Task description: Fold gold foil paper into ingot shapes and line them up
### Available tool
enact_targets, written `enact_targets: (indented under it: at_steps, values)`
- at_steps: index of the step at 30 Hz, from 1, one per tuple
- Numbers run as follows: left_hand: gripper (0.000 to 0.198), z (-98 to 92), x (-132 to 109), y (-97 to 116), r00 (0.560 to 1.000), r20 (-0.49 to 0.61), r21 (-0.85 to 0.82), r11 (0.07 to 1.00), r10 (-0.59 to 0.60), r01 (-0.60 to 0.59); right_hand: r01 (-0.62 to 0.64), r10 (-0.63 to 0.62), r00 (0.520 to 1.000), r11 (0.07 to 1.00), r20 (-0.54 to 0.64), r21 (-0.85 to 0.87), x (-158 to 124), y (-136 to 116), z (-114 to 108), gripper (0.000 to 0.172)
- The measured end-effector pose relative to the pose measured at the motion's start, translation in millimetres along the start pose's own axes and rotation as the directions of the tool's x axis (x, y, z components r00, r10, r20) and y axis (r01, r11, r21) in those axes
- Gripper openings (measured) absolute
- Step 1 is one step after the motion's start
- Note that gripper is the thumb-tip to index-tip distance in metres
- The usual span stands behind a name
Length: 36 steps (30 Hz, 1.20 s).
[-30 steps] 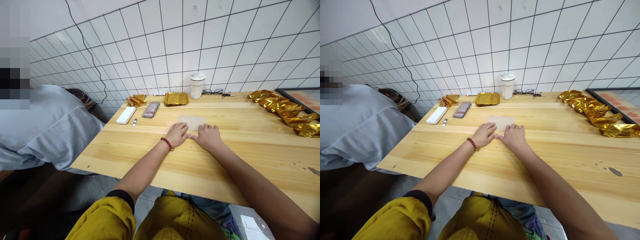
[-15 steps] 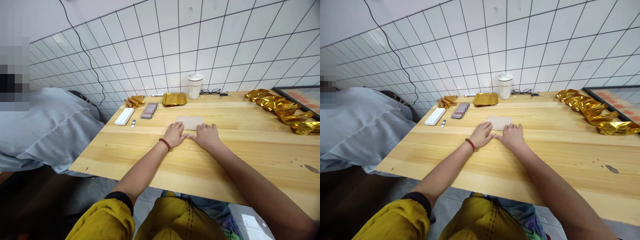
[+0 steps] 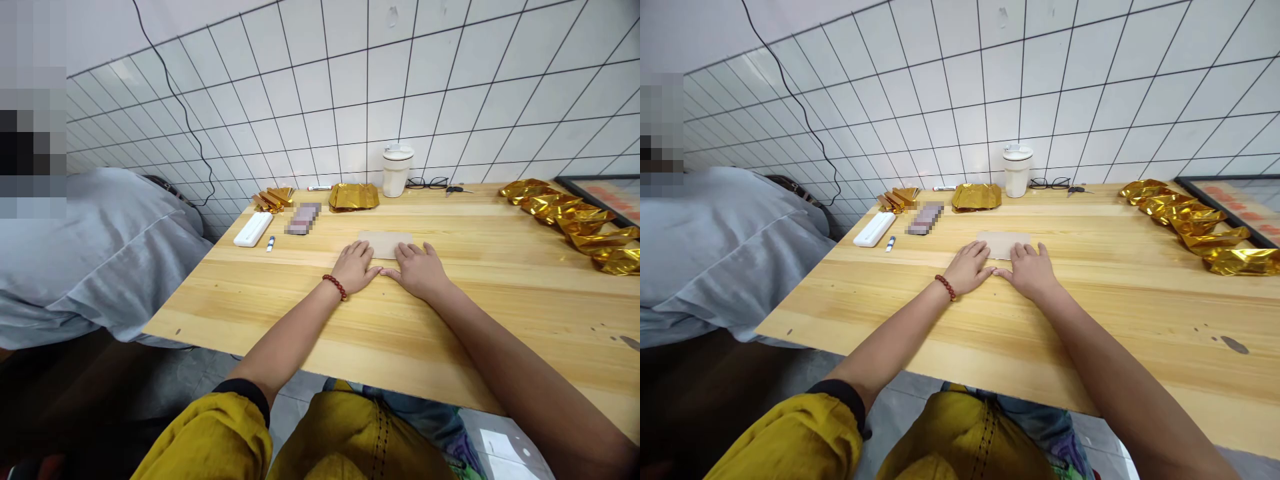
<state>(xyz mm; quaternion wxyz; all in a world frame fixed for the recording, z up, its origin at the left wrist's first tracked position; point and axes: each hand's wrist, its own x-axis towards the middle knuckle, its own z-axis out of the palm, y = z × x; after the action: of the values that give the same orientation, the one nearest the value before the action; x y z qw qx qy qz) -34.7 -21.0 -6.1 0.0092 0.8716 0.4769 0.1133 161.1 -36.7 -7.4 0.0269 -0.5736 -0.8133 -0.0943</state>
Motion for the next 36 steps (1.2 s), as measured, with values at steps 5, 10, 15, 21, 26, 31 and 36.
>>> enact_targets:
  at_steps: [5, 10, 15, 21, 26, 31, 36]
  values:
    - [0.049, 2.1, 2, -2, 0.994, 0.069, -0.023, 0.996, 0.085, -0.084, 0.003, -0.003, 1.000, 1.000, 0.010, -0.006, 0, 0, -2, 0.071]
    - [0.047, 4.3, 2, -2, 0.994, 0.057, -0.015, 0.996, 0.093, -0.092, -0.003, 0.004, 0.999, 1.000, 0.033, -0.010, -1, -1, -4, 0.071]
    - [0.046, 2.1, 1, 0, 0.997, 0.036, -0.016, 0.997, 0.072, -0.072, -0.048, 0.050, 0.998, 0.998, 0.036, -0.038, -1, -5, -6, 0.074]
    - [0.046, 2.6, 1, 0, 0.997, 0.026, -0.018, 0.997, 0.073, -0.072, -0.074, 0.076, 0.996, 0.996, 0.043, -0.042, -3, -9, -14, 0.075]
    - [0.045, 3.1, 1, 1, 0.997, 0.016, -0.012, 0.997, 0.075, -0.074, -0.106, 0.110, 0.991, 0.993, 0.070, -0.053, -4, -11, -20, 0.076]
    - [0.046, 2.8, 0, 1, 1.000, -0.003, -0.002, 1.000, 0.024, -0.024, -0.103, 0.107, 0.992, 0.993, 0.065, -0.060, -4, -12, -20, 0.075]
    - [0.049, 3.1, -1, 1, 1.000, -0.006, 0.013, 1.000, 0.004, -0.004, -0.105, 0.108, 0.992, 0.993, 0.064, -0.061, -4, -11, -19, 0.075]
